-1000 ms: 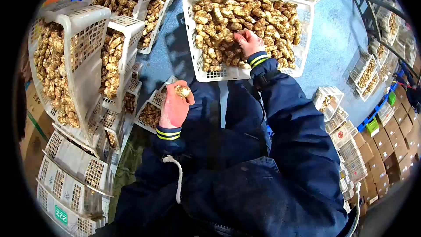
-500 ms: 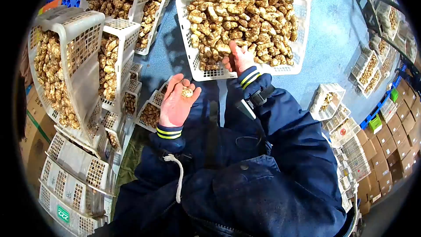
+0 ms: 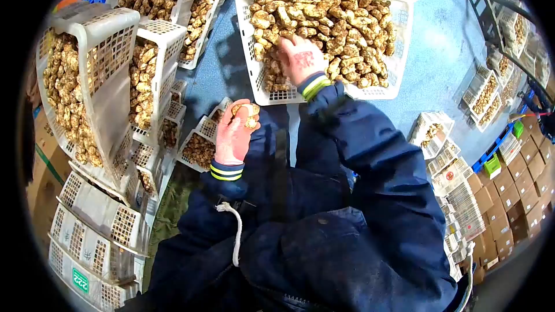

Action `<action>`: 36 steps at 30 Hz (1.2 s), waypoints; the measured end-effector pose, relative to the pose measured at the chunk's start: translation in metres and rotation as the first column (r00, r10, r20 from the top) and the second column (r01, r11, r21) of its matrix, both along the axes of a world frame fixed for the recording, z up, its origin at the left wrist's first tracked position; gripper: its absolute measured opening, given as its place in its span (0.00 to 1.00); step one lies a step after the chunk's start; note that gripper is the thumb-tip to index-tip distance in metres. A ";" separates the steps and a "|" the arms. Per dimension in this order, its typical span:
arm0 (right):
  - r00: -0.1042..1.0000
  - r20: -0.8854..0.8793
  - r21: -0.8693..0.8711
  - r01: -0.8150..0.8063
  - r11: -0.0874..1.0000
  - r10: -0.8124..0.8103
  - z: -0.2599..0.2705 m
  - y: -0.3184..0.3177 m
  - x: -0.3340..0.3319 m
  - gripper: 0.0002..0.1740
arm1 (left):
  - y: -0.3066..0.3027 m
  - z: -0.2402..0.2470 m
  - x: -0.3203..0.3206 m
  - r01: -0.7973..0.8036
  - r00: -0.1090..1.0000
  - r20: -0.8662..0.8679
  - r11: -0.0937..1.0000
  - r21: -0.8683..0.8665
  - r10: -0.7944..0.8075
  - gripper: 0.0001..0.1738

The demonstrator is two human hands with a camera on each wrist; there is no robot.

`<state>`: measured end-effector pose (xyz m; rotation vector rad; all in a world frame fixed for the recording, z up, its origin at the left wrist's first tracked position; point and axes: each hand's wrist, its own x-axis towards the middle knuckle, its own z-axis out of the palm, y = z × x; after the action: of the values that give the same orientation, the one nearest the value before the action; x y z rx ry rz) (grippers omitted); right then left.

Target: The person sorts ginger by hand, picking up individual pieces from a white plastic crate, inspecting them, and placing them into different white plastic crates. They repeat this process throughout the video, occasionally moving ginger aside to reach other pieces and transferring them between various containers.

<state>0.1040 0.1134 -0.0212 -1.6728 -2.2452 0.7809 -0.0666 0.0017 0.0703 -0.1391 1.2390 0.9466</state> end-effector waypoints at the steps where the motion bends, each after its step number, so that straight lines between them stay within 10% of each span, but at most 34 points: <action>1: 0.967 0.215 0.043 -0.147 0.988 0.134 -0.022 0.013 0.000 0.20 | 0.000 0.001 -0.001 -0.003 1.000 -0.003 1.000 -0.002 0.003 0.15; 3: 0.857 0.374 -0.009 -0.379 0.925 0.354 -0.056 0.020 0.001 0.22 | 0.001 0.008 -0.006 -0.041 0.994 0.099 0.998 0.044 0.036 0.15; 6: 0.853 0.375 -0.193 -0.312 0.930 0.364 -0.056 0.021 0.002 0.25 | 0.004 0.012 -0.013 -0.029 0.996 0.084 0.999 0.022 0.027 0.14; 9: 0.984 -0.078 -0.213 0.142 0.967 -0.162 -0.043 0.020 0.033 0.27 | 0.002 0.004 -0.020 -0.026 0.991 0.130 0.997 0.072 0.017 0.14; 11: 0.614 -0.597 -0.250 0.469 0.847 -0.516 -0.051 0.030 0.051 0.28 | -0.001 0.001 -0.020 -0.103 0.966 0.244 0.994 0.040 0.091 0.17; 12: 0.736 -0.216 -0.324 0.566 0.758 -0.641 -0.036 0.033 0.071 0.33 | -0.002 0.005 -0.020 -0.075 0.974 0.217 0.997 0.019 0.069 0.17; 13: 0.796 -0.206 -0.016 0.578 0.816 -0.569 -0.032 0.035 0.072 0.33 | -0.002 0.004 -0.020 -0.072 0.973 0.222 0.997 0.022 0.065 0.17; 15: 0.894 -0.067 0.213 0.448 0.869 -0.444 -0.020 0.026 0.070 0.30 | -0.004 0.002 -0.020 -0.160 0.926 0.345 0.987 -0.005 0.152 0.16; 22: 0.971 0.229 -0.454 0.046 0.890 0.067 -0.050 -0.022 0.012 0.12 | -0.001 -0.005 -0.021 -0.236 0.905 0.362 0.972 -0.014 0.225 0.18; 26: 0.994 -0.059 -0.398 0.064 0.915 -0.095 -0.050 -0.023 -0.003 0.13 | -0.009 -0.013 -0.024 -0.229 0.928 0.284 0.971 -0.072 0.240 0.19; 29: 0.802 -0.444 -0.749 -0.087 0.657 -0.400 -0.014 -0.033 -0.011 0.19 | -0.008 -0.015 -0.026 -0.200 0.958 0.194 0.976 -0.084 0.213 0.20; 34: 0.716 -0.698 -0.431 -0.440 0.788 0.017 0.046 -0.043 -0.038 0.24 | -0.005 -0.009 -0.022 -0.026 0.997 0.077 1.000 -0.012 0.027 0.25; 36: 0.715 -0.690 -0.545 -0.413 0.729 -0.110 0.032 -0.051 -0.040 0.24 | -0.003 -0.009 -0.022 -0.113 0.981 0.159 0.993 -0.021 0.115 0.25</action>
<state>0.0637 0.0627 0.0105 -1.0450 -1.6283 2.0693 -0.0881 -0.0017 0.0612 -0.2928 1.0978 1.0075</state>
